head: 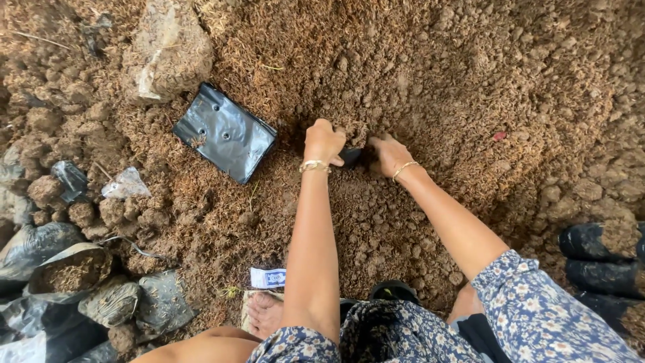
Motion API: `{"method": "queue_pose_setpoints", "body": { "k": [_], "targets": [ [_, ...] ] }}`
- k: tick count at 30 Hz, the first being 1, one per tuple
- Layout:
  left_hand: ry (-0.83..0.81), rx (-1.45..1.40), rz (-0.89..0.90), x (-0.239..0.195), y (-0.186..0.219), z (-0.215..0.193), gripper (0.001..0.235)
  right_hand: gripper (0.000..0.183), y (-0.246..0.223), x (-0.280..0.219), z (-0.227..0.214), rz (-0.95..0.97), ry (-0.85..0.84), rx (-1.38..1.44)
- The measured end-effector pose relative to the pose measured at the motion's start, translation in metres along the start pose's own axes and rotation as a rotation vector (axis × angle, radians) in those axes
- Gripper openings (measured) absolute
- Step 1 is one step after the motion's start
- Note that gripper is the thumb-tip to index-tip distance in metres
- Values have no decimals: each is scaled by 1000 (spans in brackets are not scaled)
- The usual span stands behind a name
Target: The person fills small black plastic bags with soil by hand from a large pile, using their fingers to pack the dirt inside each bag.
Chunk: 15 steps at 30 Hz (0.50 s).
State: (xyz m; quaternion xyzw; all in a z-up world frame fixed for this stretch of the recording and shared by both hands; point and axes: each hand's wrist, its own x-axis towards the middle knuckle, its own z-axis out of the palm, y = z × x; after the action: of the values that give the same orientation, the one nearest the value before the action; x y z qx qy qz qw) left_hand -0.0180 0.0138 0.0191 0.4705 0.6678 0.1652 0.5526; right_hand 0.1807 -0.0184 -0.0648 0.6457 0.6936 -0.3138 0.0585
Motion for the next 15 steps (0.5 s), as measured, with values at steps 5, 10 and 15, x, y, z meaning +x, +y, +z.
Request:
{"method": "queue_pose_setpoints", "body": {
  "k": [5,10,15],
  "targets": [
    [332,375,148,23,-14,32,28,33,-33,-36,-95,44,9,598],
    [424,402,217,2,-2,27,17,33,-108,-62,-159,-87,32,663],
    [247,40,65,-29,9,7,29,42,-146,-76,-178,-251,-22,-23]
  ]
}}
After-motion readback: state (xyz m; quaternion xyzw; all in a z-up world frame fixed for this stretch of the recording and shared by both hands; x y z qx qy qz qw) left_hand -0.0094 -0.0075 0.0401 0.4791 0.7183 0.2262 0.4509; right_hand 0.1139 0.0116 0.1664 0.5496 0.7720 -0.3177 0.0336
